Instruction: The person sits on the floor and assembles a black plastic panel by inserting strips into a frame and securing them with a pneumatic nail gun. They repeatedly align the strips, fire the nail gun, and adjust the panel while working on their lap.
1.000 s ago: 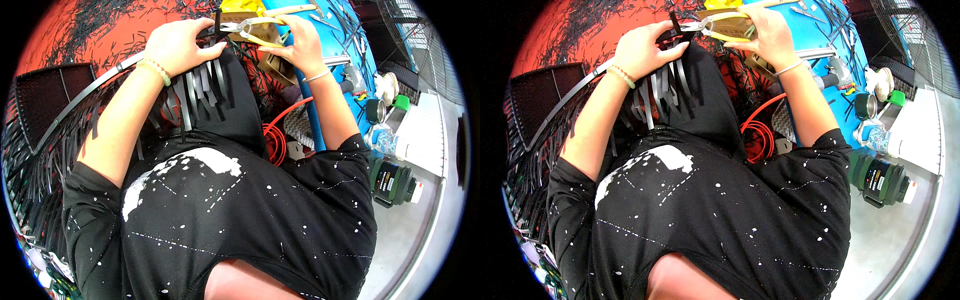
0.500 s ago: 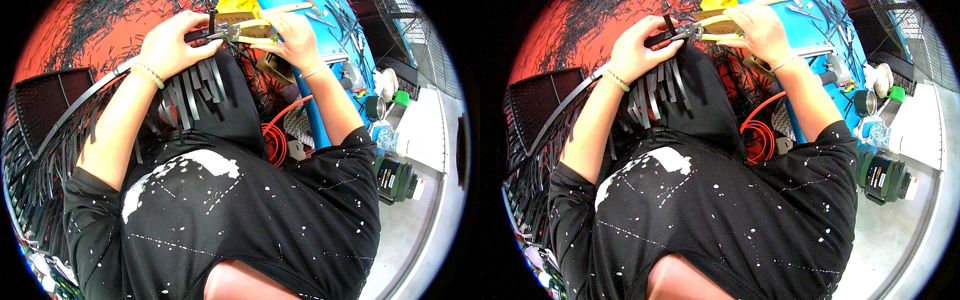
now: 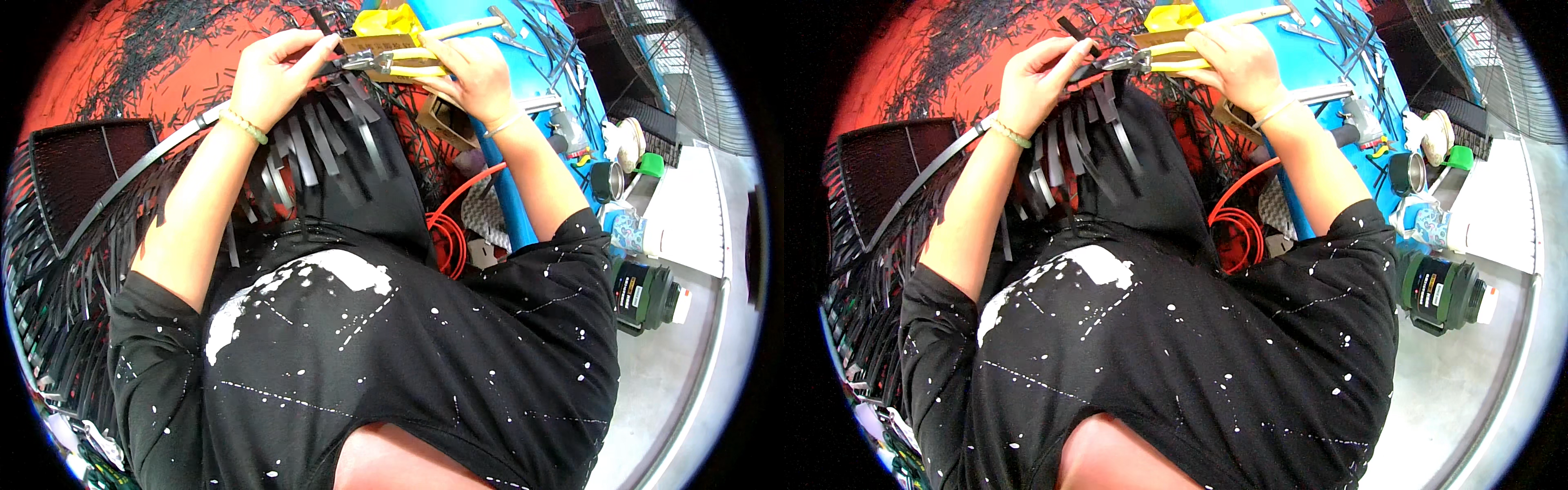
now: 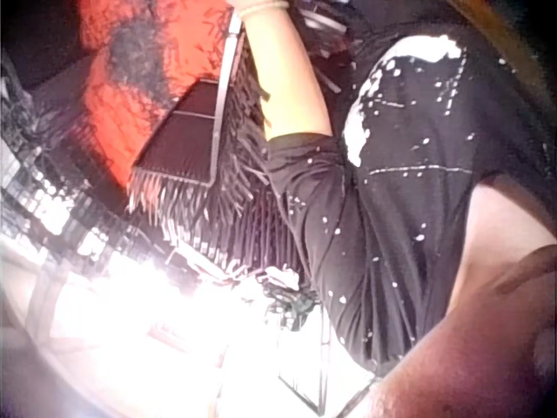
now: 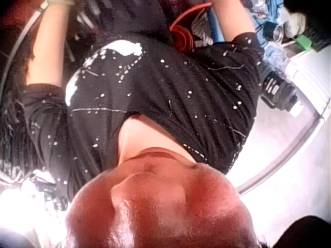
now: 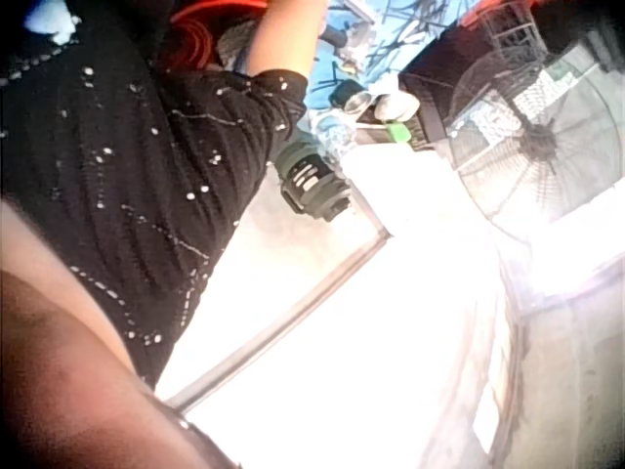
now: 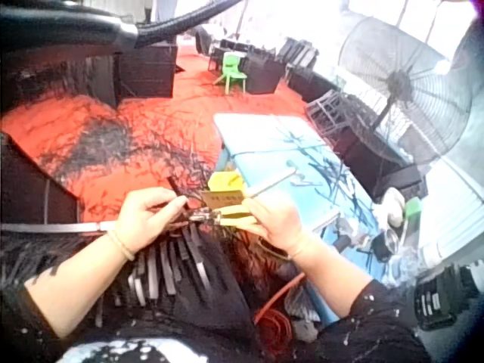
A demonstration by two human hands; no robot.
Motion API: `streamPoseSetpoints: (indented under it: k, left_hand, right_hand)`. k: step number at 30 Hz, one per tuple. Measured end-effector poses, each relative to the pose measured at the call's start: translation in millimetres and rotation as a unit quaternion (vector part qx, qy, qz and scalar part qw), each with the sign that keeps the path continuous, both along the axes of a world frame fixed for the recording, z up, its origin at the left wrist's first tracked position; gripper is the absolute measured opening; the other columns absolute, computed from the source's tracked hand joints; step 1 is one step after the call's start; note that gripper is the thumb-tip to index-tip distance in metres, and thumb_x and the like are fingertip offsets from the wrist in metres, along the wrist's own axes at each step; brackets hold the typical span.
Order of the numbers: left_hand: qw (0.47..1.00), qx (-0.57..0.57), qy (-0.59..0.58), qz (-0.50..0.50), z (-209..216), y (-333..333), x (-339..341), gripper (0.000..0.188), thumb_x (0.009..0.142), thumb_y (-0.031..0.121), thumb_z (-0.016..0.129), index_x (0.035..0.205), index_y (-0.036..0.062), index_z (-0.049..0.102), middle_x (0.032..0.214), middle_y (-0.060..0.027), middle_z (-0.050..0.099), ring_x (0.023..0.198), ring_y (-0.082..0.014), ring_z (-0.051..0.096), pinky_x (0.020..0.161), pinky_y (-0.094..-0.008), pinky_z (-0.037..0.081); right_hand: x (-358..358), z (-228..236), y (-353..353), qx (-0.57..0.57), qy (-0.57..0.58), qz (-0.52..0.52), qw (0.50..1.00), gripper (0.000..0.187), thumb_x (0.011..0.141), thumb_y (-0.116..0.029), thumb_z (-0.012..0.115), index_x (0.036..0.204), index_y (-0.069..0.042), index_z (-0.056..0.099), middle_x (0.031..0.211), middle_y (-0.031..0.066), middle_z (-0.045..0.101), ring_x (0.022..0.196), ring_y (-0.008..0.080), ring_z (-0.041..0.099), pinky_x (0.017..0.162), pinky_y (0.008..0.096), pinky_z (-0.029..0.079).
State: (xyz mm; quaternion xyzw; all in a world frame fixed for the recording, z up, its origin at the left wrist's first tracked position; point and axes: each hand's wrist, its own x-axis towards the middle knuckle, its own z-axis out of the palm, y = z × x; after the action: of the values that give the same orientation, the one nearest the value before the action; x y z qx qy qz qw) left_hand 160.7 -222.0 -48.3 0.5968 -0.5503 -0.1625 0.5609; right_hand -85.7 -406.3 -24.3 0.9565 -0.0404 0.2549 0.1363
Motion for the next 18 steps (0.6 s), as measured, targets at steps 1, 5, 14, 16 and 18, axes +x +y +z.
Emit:
streamPoseSetpoints:
  k: [1, 5, 14, 16, 18]
  left_hand:
    - [1.000, 0.008, 0.019, 0.014, -5.0, -0.3, 0.4, 0.018, 0.092, 0.017, 0.073, 0.096, -0.0009, 0.074, 0.088, -0.0006, 0.071, 0.079, -0.0053, 0.062, 0.072, -0.0222, 0.050]
    - [0.995, 0.055, 0.077, 0.043, 5.6, 1.8, -6.6, 0.022, 0.089, 0.021, 0.077, 0.098, 0.0006, 0.075, 0.086, 0.0009, 0.072, 0.079, -0.0050, 0.063, 0.074, -0.0227, 0.052]
    - [0.991, 0.075, 0.098, 0.044, 3.9, 2.0, -2.8, 0.033, 0.088, 0.034, 0.073, 0.099, 0.0024, 0.076, 0.087, -0.0069, 0.075, 0.079, -0.0120, 0.068, 0.076, -0.0294, 0.054]
    - [0.991, 0.057, 0.118, 0.040, 5.2, -2.1, -16.0, 0.034, 0.088, 0.034, 0.072, 0.099, 0.0022, 0.076, 0.089, -0.0093, 0.076, 0.081, -0.0148, 0.070, 0.077, -0.0307, 0.054]
    - [0.989, 0.043, 0.122, 0.066, -1.0, 4.2, -15.2, 0.033, 0.089, 0.032, 0.072, 0.099, 0.0010, 0.076, 0.089, -0.0109, 0.076, 0.081, -0.0161, 0.071, 0.078, -0.0306, 0.054]
  right_hand:
    - [1.4, -2.2, -1.0, 0.012, -0.011, -0.004, 1.000, 0.070, 0.065, -0.048, 0.085, 0.118, -0.008, 0.061, 0.104, 0.0105, 0.068, 0.099, 0.0308, 0.065, 0.087, 0.0430, 0.049]
    - [-8.9, -5.0, -36.3, 0.032, -0.132, -0.100, 0.986, 0.067, 0.065, -0.048, 0.085, 0.113, -0.008, 0.061, 0.105, 0.0096, 0.068, 0.099, 0.0309, 0.065, 0.083, 0.0448, 0.050]
    - [-45.3, -38.0, -86.6, 0.151, 0.063, -0.569, 0.806, 0.090, 0.068, -0.065, 0.078, 0.136, -0.010, 0.058, 0.131, 0.0214, 0.059, 0.129, 0.0343, 0.051, 0.104, 0.0468, 0.043]
    - [-40.4, -52.0, -103.5, 0.235, -0.067, -0.401, 0.883, 0.079, 0.076, -0.056, 0.078, 0.133, -0.004, 0.059, 0.131, 0.0224, 0.059, 0.127, 0.0363, 0.052, 0.106, 0.0449, 0.042]
    - [21.3, -44.8, -57.9, 0.396, -0.142, -0.187, 0.888, 0.046, 0.090, -0.032, 0.072, 0.122, 0.000, 0.065, 0.120, 0.0183, 0.066, 0.115, 0.0291, 0.061, 0.101, 0.0371, 0.046]
